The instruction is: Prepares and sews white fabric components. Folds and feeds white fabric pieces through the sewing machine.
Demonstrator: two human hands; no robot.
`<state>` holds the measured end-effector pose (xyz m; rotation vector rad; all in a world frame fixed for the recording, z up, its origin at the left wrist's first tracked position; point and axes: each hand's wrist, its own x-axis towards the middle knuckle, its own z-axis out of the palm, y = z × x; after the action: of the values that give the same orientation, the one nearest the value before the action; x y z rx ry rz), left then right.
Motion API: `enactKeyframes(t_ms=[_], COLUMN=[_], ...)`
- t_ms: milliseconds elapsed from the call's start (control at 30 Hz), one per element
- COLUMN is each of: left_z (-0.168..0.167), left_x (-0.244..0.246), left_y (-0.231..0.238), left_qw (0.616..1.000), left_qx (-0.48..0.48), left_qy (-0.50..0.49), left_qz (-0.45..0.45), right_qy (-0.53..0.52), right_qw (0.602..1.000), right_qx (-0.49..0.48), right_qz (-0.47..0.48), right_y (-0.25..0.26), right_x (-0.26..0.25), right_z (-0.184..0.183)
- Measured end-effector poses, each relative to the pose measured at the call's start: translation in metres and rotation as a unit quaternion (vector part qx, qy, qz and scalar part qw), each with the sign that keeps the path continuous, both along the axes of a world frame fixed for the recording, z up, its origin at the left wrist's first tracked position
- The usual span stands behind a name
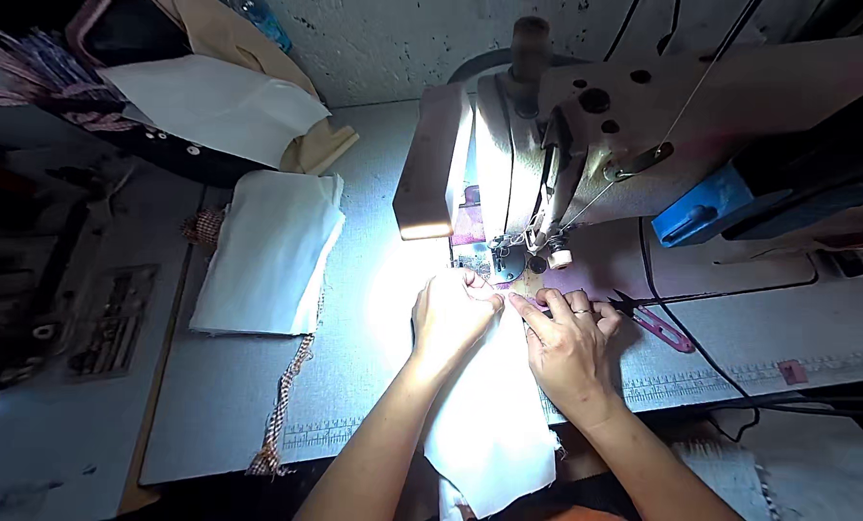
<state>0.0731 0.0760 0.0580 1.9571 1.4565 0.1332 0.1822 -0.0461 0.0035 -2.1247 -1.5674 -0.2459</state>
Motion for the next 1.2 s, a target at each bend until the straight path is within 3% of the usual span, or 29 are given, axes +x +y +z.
enactKeyframes(t_ms=[233, 367, 467, 567, 700, 833, 1200], left_z=[-0.004, -0.004, -0.025, -0.048, -0.039, -0.03, -0.01], left_x=[0.01, 0.003, -0.013, -0.027, -0.034, -0.038, -0.046], left_y=[0.02, 0.015, 0.006, -0.005, -0.02, -0.032, -0.058], left_qw=[1.0, 0.999, 0.987, 0.948, 0.882, 0.839, 0.823], left_qx=[0.01, 0.021, 0.099, 0.197, 0.253, 0.278, 0.33], left_qy=[-0.002, -0.042, -0.104, -0.221, -0.38, -0.441, -0.433], left_qz=[0.018, 0.0, -0.067, -0.117, -0.116, -0.156, -0.16], right_qy=[0.01, 0.165, 0.291, 0.404, 0.535, 0.531, 0.51], right_qw=[1.0, 0.986, 0.954, 0.911, 0.825, 0.811, 0.817], right_qx=[-0.02, 0.014, 0.062, 0.051, 0.082, 0.111, 0.145], right_qz=[-0.019, 0.012, 0.023, 0.063, 0.164, 0.218, 0.227], right_y=[0.017, 0.015, 0.018, 0.021, 0.014, 0.001, -0.025], right_x=[0.0, 0.016, 0.027, 0.032, 0.03, 0.027, 0.025], right_z=[0.001, 0.003, 0.004, 0.012, 0.022, 0.035, 0.058])
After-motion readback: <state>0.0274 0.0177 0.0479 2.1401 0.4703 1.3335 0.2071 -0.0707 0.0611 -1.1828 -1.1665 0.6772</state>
